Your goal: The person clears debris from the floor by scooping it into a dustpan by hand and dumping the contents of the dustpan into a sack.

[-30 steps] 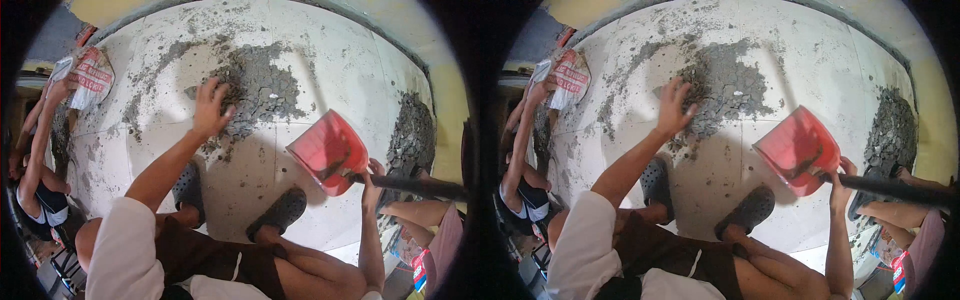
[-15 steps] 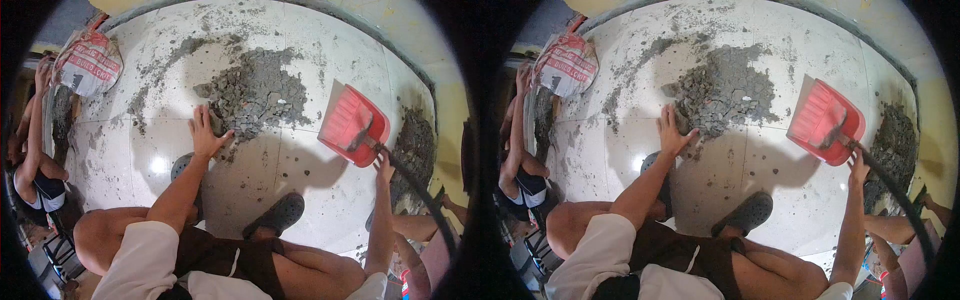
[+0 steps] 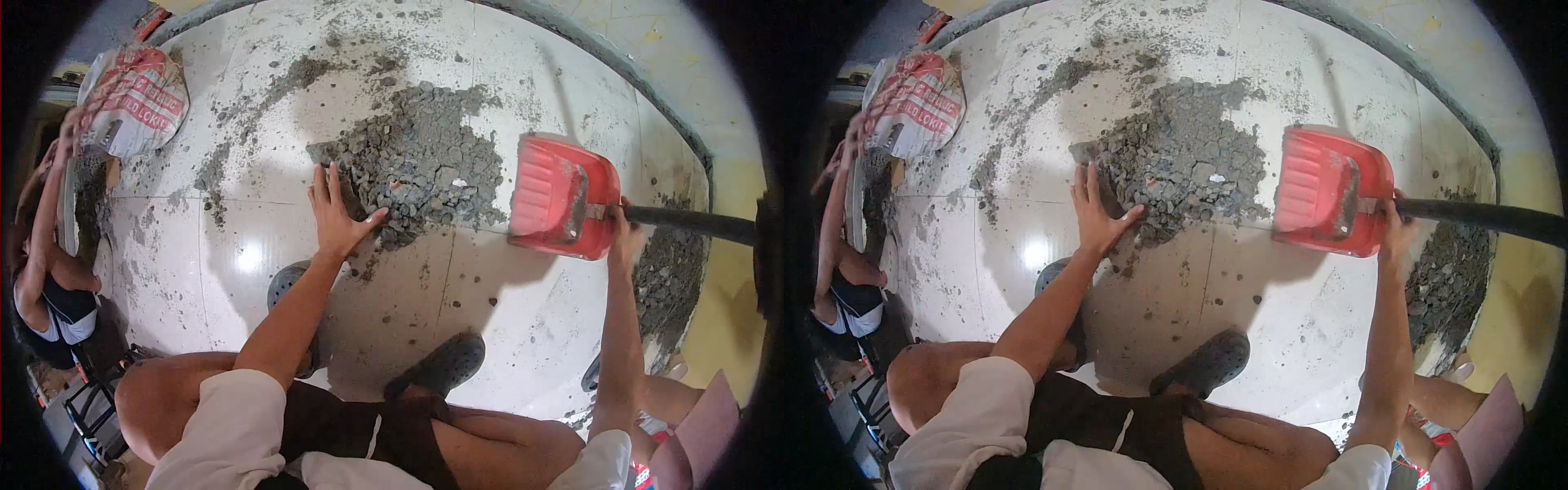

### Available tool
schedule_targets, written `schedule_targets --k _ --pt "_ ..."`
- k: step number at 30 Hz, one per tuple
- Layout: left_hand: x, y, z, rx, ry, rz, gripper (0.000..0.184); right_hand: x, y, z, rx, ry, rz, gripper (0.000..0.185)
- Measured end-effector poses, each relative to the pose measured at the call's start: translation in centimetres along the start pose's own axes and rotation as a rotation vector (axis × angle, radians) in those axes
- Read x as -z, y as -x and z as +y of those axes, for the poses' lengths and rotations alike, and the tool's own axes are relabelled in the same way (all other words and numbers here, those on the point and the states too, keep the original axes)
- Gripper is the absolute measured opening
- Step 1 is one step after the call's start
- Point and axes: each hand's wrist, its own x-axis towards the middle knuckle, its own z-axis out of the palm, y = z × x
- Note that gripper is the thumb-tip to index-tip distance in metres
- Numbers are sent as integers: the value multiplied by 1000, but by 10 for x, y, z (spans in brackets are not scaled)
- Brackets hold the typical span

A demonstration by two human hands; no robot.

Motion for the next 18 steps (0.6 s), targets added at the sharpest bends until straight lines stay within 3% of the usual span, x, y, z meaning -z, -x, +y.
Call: schedule_targets --k 3,8,10,11,13,14,18 --pt "-2 -8 -2 -12 17 38 117 -26 -7 2 108 246 -79 39" --pt "-12 -27 -8 78 141 129 114 -70 2 0 64 147 -93 56" --pt "-12 -35 -11 100 147 161 112 -73 -3 4 213 182 -129 63" --pt "-13 -39 -12 108 147 162 112 -72 -7 4 212 185 -136 63" --pt "-15 -43 -17 87 120 177 108 -59 -15 10 -74 128 -192 66" --pt "-16 -42 -17 96 117 174 108 -55 -22 18 -86 25 -281 64" --pt "-15 -44 -18 89 110 167 102 -34 -36 19 10 108 -278 55"
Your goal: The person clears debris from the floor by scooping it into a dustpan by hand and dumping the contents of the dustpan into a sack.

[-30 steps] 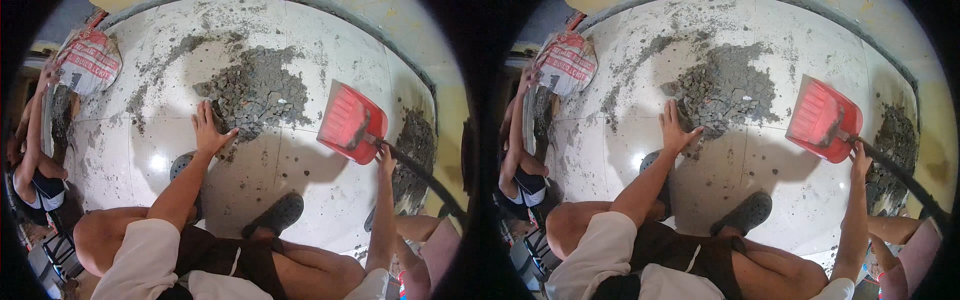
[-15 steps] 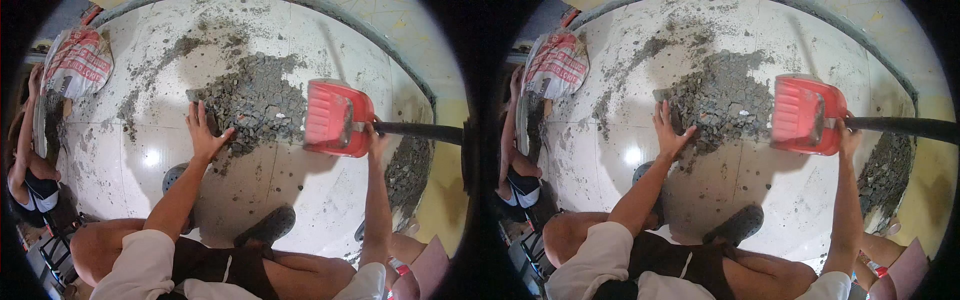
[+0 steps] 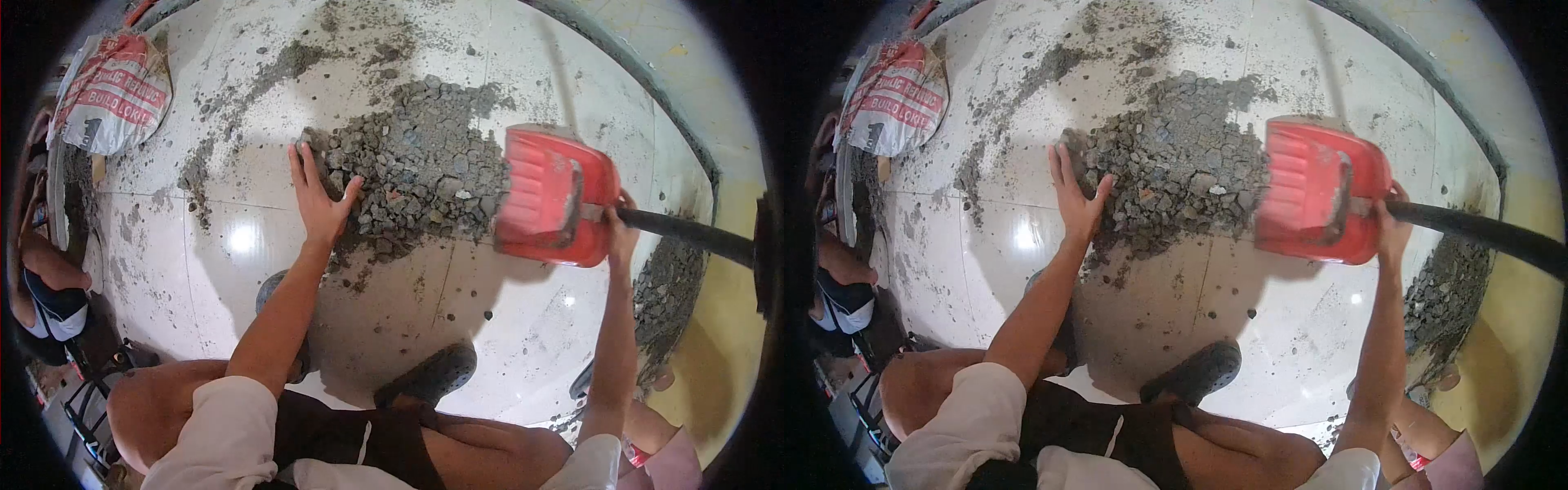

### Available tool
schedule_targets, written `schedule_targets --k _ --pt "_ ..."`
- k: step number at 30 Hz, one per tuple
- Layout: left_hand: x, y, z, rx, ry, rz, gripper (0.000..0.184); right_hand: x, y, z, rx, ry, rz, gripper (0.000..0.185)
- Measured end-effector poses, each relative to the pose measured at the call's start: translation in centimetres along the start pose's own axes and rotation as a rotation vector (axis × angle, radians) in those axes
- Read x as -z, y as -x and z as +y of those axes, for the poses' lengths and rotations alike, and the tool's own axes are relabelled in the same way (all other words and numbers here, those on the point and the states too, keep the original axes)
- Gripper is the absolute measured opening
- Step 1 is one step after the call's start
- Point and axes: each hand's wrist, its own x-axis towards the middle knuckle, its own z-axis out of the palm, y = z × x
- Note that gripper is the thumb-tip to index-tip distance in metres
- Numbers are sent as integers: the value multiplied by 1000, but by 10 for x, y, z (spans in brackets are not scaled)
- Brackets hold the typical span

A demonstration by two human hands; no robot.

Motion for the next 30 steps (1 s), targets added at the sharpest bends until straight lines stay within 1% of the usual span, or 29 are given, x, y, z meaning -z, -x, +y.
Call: schedule_targets --k 2,3,6,7,9,10,11,13,14,16,17,18,20,21,23,24,26,27,28,30 --pt "-1 1 0 7 -13 -11 100 2 -1 -27 37 83 37 55" --pt "-1 1 0 -1 3 -11 99 -2 -2 -30 88 70 50 54" --pt "-1 -1 2 -9 31 -32 98 -19 4 -15 51 93 41 54" --pt "0 -2 4 -9 45 -57 97 -33 12 -15 55 165 59 55" --pt "-2 -4 11 6 70 -66 97 -61 20 -4 179 56 57 56" --pt "-4 -5 14 23 101 -70 96 -65 22 -8 195 165 78 57" --pt "-7 -4 16 31 95 -57 95 -71 22 -12 197 167 78 57" --pt "-9 -6 20 33 117 -67 95 -80 24 -20 138 116 85 59" --pt "-11 -8 22 31 136 -75 95 -84 24 -23 140 121 82 59" --pt "-16 -9 23 17 128 -72 94 -98 27 -31 78 140 74 59" --pt "-18 -9 24 0 117 -71 94 -107 28 -34 75 134 80 58" --pt "-18 -9 27 11 180 -87 93 -115 28 -36 74 134 79 58" --pt "-22 -9 33 8 208 -84 92 -129 27 -41 125 171 110 54" --pt "-26 -9 36 -31 251 -77 92 -134 27 -46 86 188 117 54" --pt "-35 -6 45 -37 244 -109 92 -145 29 -52 40 59 120 55" --pt "-41 -5 50 -55 293 -130 93 -148 31 -47 58 81 104 55" --pt "-48 -3 65 -48 381 -112 88 -162 43 -58 18 5 60 53" --pt "-51 -1 71 9 422 -128 87 -168 47 -65 4 -19 52 52" --pt "-54 0 73 6 425 -130 87 -174 50 -67 5 -17 56 52" --pt "-61 1 81 -21 468 -59 86 -180 52 -68 -51 -101 111 51"
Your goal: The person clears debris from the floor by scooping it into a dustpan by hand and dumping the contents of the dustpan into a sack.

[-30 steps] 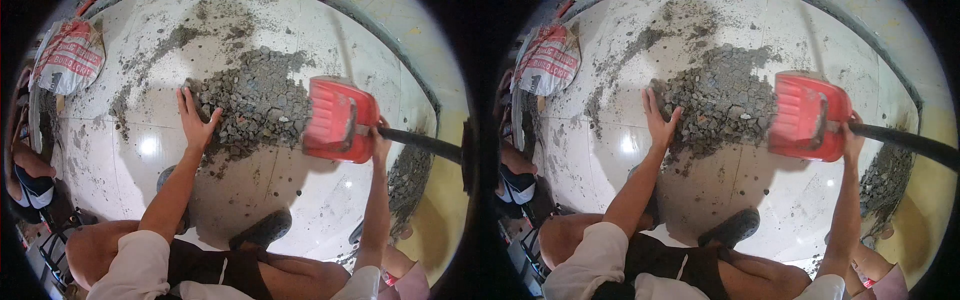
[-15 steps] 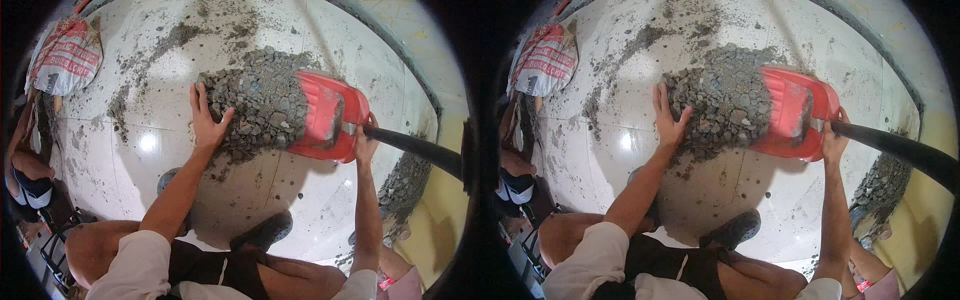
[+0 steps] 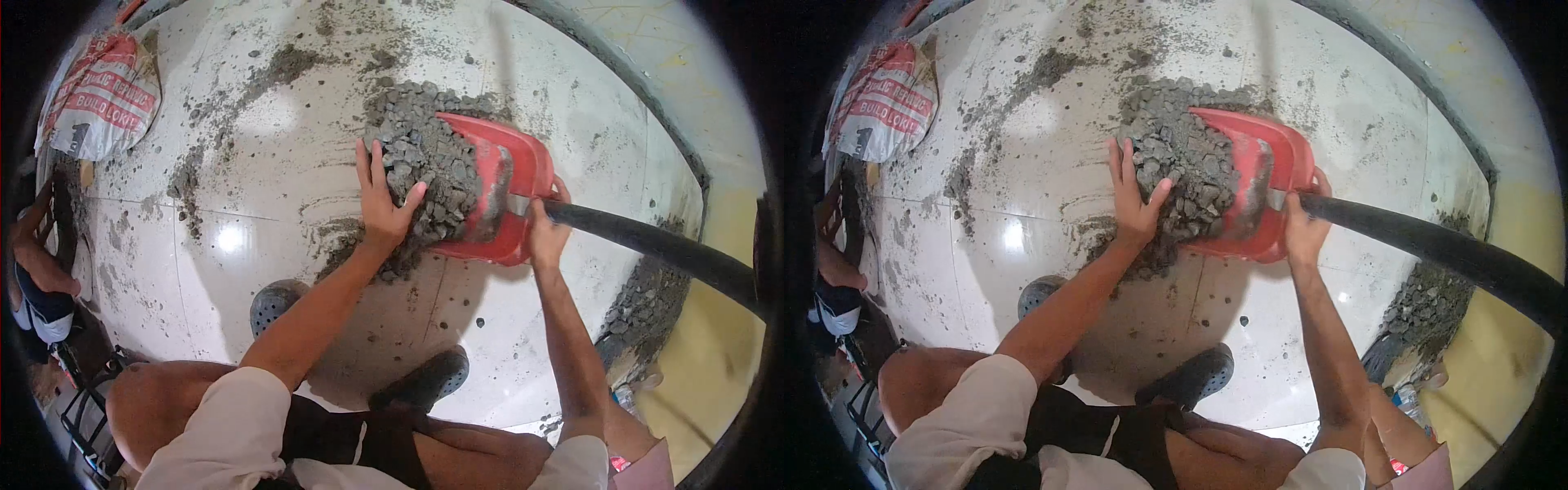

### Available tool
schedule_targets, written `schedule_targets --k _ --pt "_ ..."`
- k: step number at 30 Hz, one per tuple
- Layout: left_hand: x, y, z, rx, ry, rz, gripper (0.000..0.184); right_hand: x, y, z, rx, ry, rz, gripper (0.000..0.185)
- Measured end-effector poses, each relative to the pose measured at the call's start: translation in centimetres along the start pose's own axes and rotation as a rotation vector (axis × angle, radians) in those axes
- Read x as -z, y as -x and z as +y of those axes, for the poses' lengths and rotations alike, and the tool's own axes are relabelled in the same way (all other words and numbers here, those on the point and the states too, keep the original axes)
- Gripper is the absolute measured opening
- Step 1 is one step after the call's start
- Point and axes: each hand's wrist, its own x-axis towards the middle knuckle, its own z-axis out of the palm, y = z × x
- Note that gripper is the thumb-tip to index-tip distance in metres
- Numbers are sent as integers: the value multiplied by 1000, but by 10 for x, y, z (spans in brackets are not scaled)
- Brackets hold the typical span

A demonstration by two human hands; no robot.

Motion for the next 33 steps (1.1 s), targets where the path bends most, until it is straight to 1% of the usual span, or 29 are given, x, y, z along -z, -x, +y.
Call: schedule_targets --k 1,3,5,6,7,8,11,13,14,16,17,18,19,20,21,23,24,25,26,27,28,29,30,32,33 --pt "-7 0 4 -6 8 -2 86 -2 0 0 -2 17 -19 51" --pt "-22 1 11 37 36 -7 87 -8 5 -7 -96 -40 -29 51" --pt "-39 1 21 70 6 -69 95 -14 7 -11 -106 4 0 51" --pt "-50 1 28 67 -18 -87 100 -16 7 -10 -104 -39 0 54" --pt "-58 1 39 98 -90 -164 104 -15 7 -10 -99 -83 2 57" --pt "-65 3 45 63 -85 -168 104 -11 7 -11 -172 -81 -15 56" --pt "-70 6 43 3 -107 -188 105 -8 5 -6 -109 -22 -47 58" --pt "-70 7 44 52 -2 -166 98 -5 5 -5 -116 -15 -66 59" --pt "-66 6 43 39 -8 -159 98 -5 3 -6 -118 -1 -95 61" --pt "-54 8 38 76 -228 -257 88 -2 5 -16 -134 -43 -139 62" --pt "-49 7 34 71 -41 -141 69 2 6 -22 -163 -74 -174 64" --pt "-41 4 30 80 -14 -117 59 13 3 -29 -225 9 -265 73" --pt "-31 1 28 88 15 -93 49 29 3 -39 -283 3 -381 73" --pt "-17 -1 39 255 317 28 30 45 3 -56 -330 -8 -498 75" --pt "-11 3 38 246 315 31 30 66 -5 -76 -342 189 -718 72" --pt "-5 8 33 393 472 96 18 93 -8 -131 -267 635 -875 49" --pt "-4 14 34 383 478 101 18 102 5 -174 -240 529 -869 46" --pt "-5 23 36 382 427 136 12 108 23 -220 -213 423 -864 42" --pt "-6 34 42 384 372 167 7 111 40 -263 -13 391 -790 39" --pt "-10 48 51 395 479 165 6 113 55 -300 183 355 -712 36" --pt "-18 65 63 406 586 159 7 118 64 -323 364 349 -581 35" --pt "-24 81 75 477 576 79 7 122 68 -339 666 528 -416 36" --pt "-30 98 87 547 564 -5 7 124 75 -361 813 861 -273 35" --pt "-59 141 78 506 571 -127 10 130 56 -380 1115 1377 -172 49" --pt "-62 150 85 645 620 -308 10 124 59 -383 992 1586 -146 53"
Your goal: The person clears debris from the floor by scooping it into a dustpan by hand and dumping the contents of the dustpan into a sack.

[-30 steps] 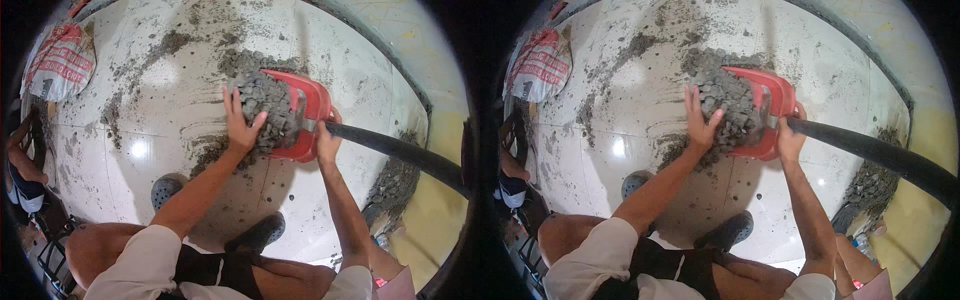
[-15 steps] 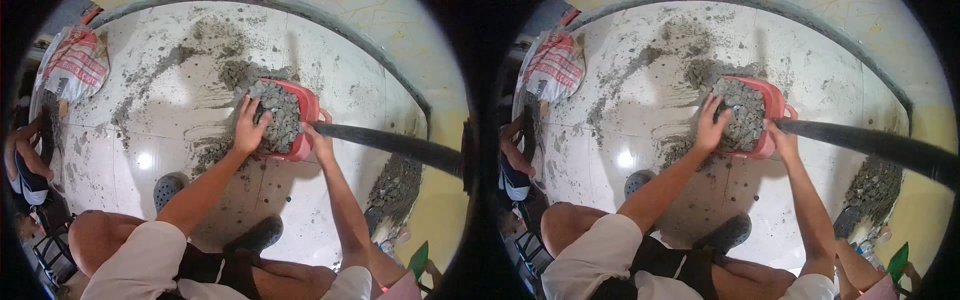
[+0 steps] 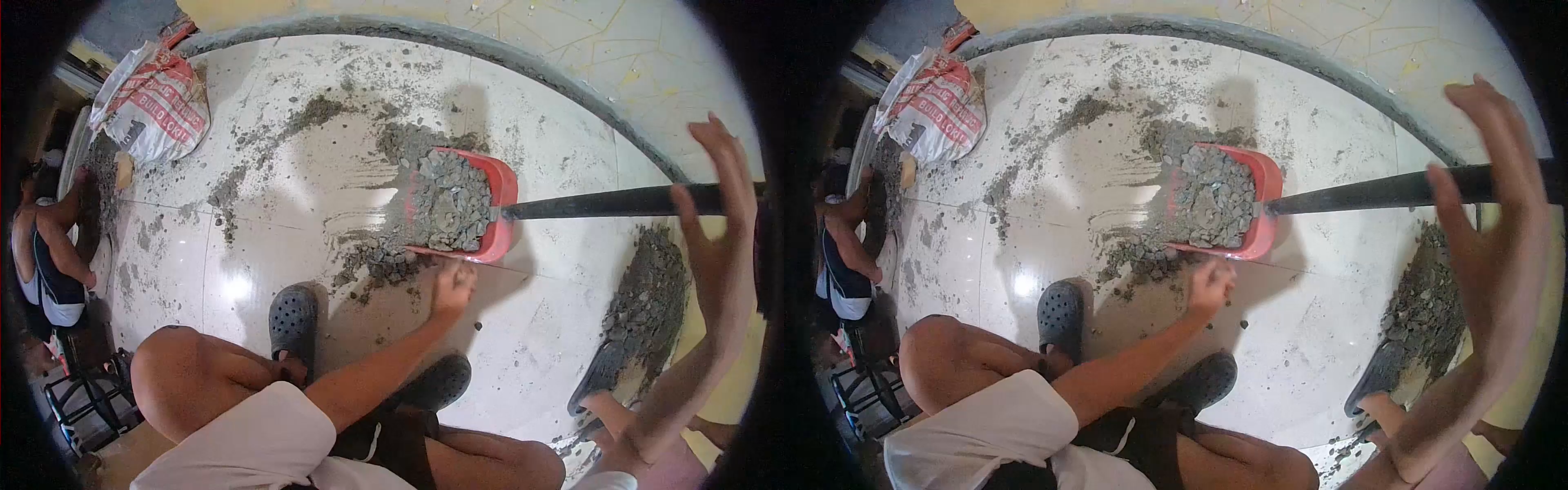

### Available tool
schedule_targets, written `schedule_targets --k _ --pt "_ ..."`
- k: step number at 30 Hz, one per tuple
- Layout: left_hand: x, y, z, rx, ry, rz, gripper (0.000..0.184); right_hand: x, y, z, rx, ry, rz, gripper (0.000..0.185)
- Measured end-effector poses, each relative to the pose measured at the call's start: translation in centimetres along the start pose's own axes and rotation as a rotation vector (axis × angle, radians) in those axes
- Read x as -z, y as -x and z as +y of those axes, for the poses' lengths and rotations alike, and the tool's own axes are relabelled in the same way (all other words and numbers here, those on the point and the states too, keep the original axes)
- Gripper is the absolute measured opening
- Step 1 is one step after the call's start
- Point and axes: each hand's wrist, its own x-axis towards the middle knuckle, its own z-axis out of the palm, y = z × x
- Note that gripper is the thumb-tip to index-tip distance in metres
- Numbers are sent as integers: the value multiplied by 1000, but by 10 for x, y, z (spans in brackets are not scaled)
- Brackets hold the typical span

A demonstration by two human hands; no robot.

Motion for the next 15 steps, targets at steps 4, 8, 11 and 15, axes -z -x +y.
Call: schedule_targets --k 4,8,11,15 --pt "-3 11 -3 632 389 -309 38 8 -10 -13 -108 392 -634 55" --pt "-7 13 -18 737 741 -233 58 -17 20 6 -132 375 -724 42" --pt "-12 9 4 736 773 -244 71 -23 36 21 -101 253 -854 36" --pt "-25 7 27 734 900 -296 82 -14 70 17 -166 62 -863 32"
